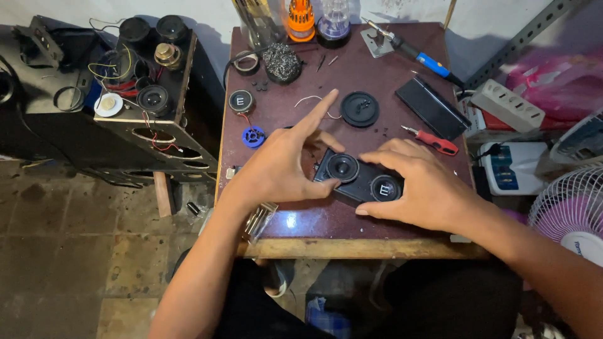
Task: The person applies glue from a tube to the edges of a small electronic device's casing. They then place a circular speaker component onto the glued area and press it down to secure it in place.
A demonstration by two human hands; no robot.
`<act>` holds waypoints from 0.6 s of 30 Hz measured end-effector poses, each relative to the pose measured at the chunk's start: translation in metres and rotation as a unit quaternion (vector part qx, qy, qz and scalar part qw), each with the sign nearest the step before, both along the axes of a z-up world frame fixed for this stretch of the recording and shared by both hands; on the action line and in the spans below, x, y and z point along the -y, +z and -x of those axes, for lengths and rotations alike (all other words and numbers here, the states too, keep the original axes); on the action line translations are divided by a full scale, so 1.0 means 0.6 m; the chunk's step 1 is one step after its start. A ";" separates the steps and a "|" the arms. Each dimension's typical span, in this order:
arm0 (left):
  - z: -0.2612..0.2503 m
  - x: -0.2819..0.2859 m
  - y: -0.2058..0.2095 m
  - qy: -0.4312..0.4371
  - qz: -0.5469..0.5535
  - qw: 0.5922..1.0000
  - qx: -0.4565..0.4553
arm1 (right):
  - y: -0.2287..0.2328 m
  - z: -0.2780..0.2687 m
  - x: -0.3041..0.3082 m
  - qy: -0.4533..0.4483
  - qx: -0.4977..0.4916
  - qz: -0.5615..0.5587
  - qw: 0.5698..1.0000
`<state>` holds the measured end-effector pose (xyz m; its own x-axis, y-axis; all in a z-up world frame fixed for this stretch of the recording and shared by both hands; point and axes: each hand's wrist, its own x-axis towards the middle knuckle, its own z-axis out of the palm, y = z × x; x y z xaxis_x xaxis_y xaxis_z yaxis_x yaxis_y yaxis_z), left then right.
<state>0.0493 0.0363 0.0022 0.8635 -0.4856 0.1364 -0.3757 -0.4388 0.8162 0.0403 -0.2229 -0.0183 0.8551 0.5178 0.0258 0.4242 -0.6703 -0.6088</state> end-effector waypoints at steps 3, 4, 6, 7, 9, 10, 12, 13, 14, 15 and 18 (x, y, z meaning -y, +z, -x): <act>0.005 -0.003 0.001 -0.004 0.012 1.000 -0.016 | 0.004 0.000 -0.002 -0.001 -0.003 0.007 1.000; 0.003 -0.003 0.006 -0.004 0.011 1.000 -0.017 | 0.002 -0.001 -0.002 -0.001 -0.004 0.007 1.000; -0.001 -0.004 0.016 -0.035 0.003 0.998 -0.054 | -0.004 -0.002 -0.001 -0.003 -0.010 0.059 0.998; -0.001 -0.005 0.014 -0.036 0.003 0.998 -0.055 | -0.004 -0.002 -0.001 -0.004 -0.010 0.059 0.998; -0.002 -0.007 0.010 -0.042 0.019 0.997 -0.054 | -0.002 -0.002 -0.001 0.002 -0.013 0.058 0.998; -0.004 -0.008 0.007 -0.043 0.018 0.997 -0.055 | -0.005 -0.002 0.000 0.000 -0.013 0.057 0.998; -0.006 -0.011 0.000 -0.044 0.031 0.998 -0.042 | -0.012 -0.003 0.000 0.000 0.005 0.041 0.999; -0.008 -0.012 -0.007 -0.045 0.030 0.998 -0.043 | -0.009 -0.004 0.000 -0.001 0.005 0.040 0.999; -0.009 -0.013 -0.014 -0.049 0.051 0.997 -0.026 | -0.006 -0.004 0.001 -0.002 -0.014 0.050 0.999; -0.010 -0.014 -0.021 -0.054 0.073 0.996 -0.010 | -0.004 -0.004 0.001 -0.003 -0.033 0.060 0.998; -0.012 -0.015 -0.023 -0.049 0.083 0.995 -0.019 | 0.003 -0.008 0.000 0.003 -0.054 0.035 0.998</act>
